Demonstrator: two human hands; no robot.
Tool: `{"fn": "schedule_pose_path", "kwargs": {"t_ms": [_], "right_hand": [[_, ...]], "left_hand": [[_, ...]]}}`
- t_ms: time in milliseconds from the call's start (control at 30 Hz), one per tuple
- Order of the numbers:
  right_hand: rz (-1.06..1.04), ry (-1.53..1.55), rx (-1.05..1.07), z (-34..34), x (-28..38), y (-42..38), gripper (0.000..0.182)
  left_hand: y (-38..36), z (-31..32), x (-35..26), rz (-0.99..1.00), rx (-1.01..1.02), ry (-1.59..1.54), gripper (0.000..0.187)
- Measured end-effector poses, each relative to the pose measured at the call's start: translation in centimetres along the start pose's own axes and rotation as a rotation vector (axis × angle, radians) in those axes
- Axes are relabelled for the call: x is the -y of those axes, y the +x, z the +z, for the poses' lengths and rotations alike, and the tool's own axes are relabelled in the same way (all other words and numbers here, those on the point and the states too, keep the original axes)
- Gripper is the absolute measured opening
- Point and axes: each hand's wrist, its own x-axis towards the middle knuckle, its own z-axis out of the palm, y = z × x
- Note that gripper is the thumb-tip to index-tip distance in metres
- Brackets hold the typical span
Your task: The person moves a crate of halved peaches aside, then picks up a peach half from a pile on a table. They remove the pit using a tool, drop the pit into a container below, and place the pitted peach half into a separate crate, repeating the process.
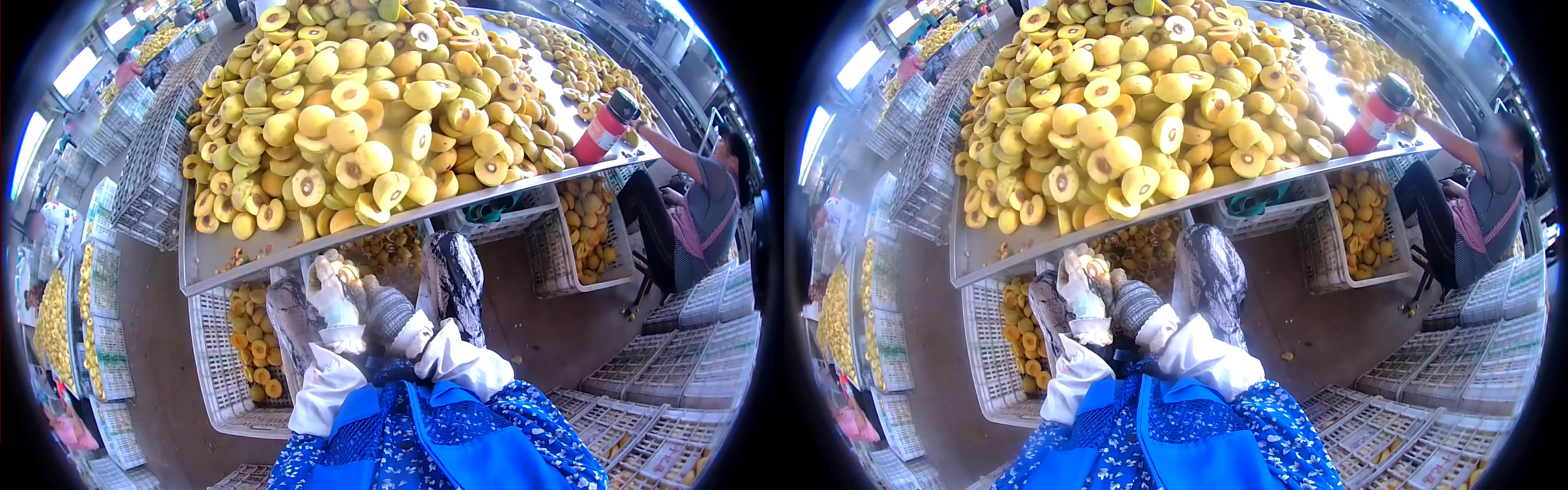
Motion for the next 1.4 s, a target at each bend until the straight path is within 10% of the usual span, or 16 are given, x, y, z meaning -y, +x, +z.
{"fn": "schedule_pose_path", "kwargs": {"t_ms": [367,500,533,733,833,967,1033,1167,1233,1400], "right_hand": [[-0.406,0.518,-0.175,5.3,-4.3,2.1,0.018],[-0.742,0.086,-0.267,3.9,-4.9,2.0,0.012],[-0.465,0.529,0.089,3.7,-5.4,2.2,0.023],[-0.601,0.334,0.335,0.9,-7.0,3.4,0.024],[-0.399,0.715,0.614,0.2,-7.3,3.8,0.026],[0.102,1.346,1.157,-0.8,-5.2,1.0,0.034],[0.234,1.781,0.705,1.7,-1.6,-1.3,0.037],[0.182,1.529,0.618,2.7,-1.5,-0.5,0.047],[0.561,1.443,0.663,5.8,-7.9,2.5,0.05],[0.485,1.068,0.591,4.1,-4.5,2.5,0.043]], "left_hand": [[0.6,-1.0,0.8,0.204,0.087,0.269,0.021],[1.2,-1.9,1.0,0.123,0.212,0.174,0.025],[0.9,-1.8,0.4,0.062,0.201,0.16,0.026],[1.5,-2.5,-2.1,0.13,0.599,0.549,0.016],[1.6,-3.8,-2.4,0.239,0.854,0.712,0.014],[0.5,-3.3,-2.8,-0.238,0.519,0.224,0.022],[0.6,-3.3,-3.3,-0.272,0.403,0.062,0.027],[4.0,-8.1,-7.6,0.077,0.026,0.178,0.022],[8.6,-13.0,-10.9,0.908,0.07,1.329,0.031],[14.8,0.1,-18.3,1.356,0.291,1.495,0.075]]}}
